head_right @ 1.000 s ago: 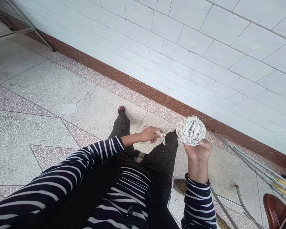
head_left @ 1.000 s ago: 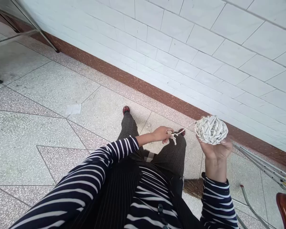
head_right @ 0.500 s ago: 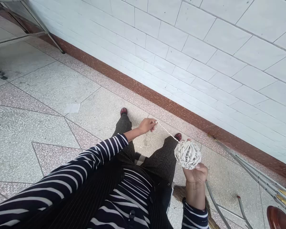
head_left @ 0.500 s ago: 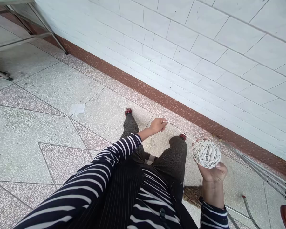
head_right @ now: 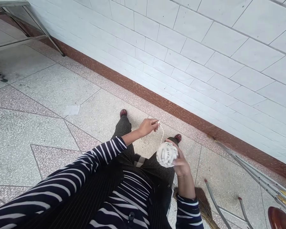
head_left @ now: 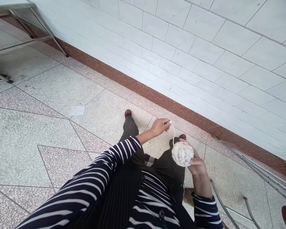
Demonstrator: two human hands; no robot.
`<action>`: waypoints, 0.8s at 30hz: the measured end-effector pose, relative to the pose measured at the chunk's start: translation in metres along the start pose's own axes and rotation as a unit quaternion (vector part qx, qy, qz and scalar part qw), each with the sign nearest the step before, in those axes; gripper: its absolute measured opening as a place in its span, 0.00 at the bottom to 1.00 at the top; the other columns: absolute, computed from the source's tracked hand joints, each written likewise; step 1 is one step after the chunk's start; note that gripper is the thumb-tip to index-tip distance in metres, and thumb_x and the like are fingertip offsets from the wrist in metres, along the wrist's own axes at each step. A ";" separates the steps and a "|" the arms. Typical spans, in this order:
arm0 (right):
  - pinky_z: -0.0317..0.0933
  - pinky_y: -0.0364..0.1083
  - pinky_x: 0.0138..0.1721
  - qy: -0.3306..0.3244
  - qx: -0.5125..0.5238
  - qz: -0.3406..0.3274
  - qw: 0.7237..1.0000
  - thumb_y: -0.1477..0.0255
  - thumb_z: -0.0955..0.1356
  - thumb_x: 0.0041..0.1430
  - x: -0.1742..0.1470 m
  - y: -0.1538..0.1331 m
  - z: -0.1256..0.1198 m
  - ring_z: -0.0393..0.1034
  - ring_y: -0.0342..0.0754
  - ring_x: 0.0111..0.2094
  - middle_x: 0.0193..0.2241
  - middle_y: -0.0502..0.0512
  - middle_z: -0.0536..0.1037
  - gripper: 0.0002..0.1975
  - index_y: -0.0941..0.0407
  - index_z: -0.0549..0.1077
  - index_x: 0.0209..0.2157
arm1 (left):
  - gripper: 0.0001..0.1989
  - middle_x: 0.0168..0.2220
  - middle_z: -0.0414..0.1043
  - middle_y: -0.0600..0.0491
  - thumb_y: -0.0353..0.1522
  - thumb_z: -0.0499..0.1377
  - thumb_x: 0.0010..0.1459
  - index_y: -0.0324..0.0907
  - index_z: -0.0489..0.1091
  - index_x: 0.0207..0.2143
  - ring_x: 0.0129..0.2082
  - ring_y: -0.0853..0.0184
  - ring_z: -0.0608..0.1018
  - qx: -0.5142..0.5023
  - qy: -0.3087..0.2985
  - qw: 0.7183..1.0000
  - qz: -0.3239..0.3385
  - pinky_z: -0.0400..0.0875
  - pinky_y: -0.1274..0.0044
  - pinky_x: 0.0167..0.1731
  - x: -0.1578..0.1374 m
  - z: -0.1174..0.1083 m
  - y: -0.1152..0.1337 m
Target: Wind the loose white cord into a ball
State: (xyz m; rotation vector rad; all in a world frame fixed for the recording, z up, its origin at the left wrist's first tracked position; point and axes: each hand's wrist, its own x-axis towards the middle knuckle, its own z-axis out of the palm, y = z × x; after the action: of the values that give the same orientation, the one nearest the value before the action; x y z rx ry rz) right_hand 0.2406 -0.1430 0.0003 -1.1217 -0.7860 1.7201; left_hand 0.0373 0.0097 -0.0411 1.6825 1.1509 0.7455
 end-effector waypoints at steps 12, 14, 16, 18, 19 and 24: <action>0.56 0.56 0.63 -0.006 -0.092 0.007 0.996 0.77 0.77 0.33 0.056 -0.004 0.013 0.68 0.60 0.57 0.54 0.55 0.77 0.55 0.49 0.62 0.67 | 0.15 0.39 0.81 0.52 0.30 0.48 0.69 0.41 0.74 0.37 0.38 0.66 0.80 0.085 -0.094 0.992 0.024 0.68 0.78 0.39 -0.026 -0.006 0.030; 0.56 0.56 0.64 -0.007 -0.082 0.005 0.997 0.77 0.77 0.32 0.058 0.001 0.011 0.68 0.60 0.58 0.55 0.55 0.77 0.54 0.48 0.64 0.66 | 0.15 0.40 0.81 0.52 0.31 0.48 0.69 0.41 0.74 0.39 0.39 0.65 0.80 0.093 -0.111 0.989 0.026 0.69 0.77 0.40 -0.026 -0.009 0.029; 0.54 0.55 0.65 -0.010 -0.073 -0.001 0.997 0.78 0.77 0.32 0.060 0.005 0.010 0.67 0.60 0.60 0.56 0.54 0.77 0.53 0.48 0.66 0.65 | 0.15 0.43 0.81 0.51 0.31 0.47 0.69 0.41 0.74 0.46 0.42 0.64 0.80 0.095 -0.118 0.988 0.025 0.69 0.76 0.43 -0.025 -0.012 0.028; 0.52 0.54 0.66 -0.013 -0.062 -0.005 0.998 0.79 0.77 0.31 0.061 0.008 0.012 0.65 0.59 0.61 0.57 0.54 0.76 0.51 0.49 0.68 0.63 | 0.18 0.45 0.81 0.51 0.30 0.47 0.69 0.42 0.69 0.56 0.46 0.63 0.80 0.092 -0.124 0.988 0.023 0.69 0.76 0.46 -0.025 -0.016 0.027; 0.52 0.54 0.66 -0.015 -0.059 -0.003 0.998 0.79 0.77 0.32 0.062 0.008 0.013 0.65 0.59 0.62 0.58 0.54 0.75 0.51 0.49 0.68 0.63 | 0.20 0.46 0.81 0.51 0.30 0.47 0.69 0.42 0.66 0.60 0.47 0.62 0.80 0.092 -0.128 0.987 0.021 0.69 0.75 0.47 -0.025 -0.018 0.027; 0.54 0.56 0.65 -0.048 -0.080 0.041 0.995 0.78 0.77 0.34 0.069 0.009 0.011 0.65 0.60 0.62 0.59 0.55 0.74 0.54 0.47 0.63 0.66 | 0.21 0.49 0.79 0.46 0.32 0.48 0.69 0.41 0.66 0.61 0.49 0.57 0.79 0.143 -0.142 0.979 0.014 0.69 0.72 0.48 -0.027 -0.024 0.026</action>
State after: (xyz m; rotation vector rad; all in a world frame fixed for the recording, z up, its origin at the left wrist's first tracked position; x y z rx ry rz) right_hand 0.2156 -0.0830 -0.0272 -1.1991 -0.9633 1.8158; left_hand 0.0162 -0.0099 -0.0076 1.9735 1.0682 0.3495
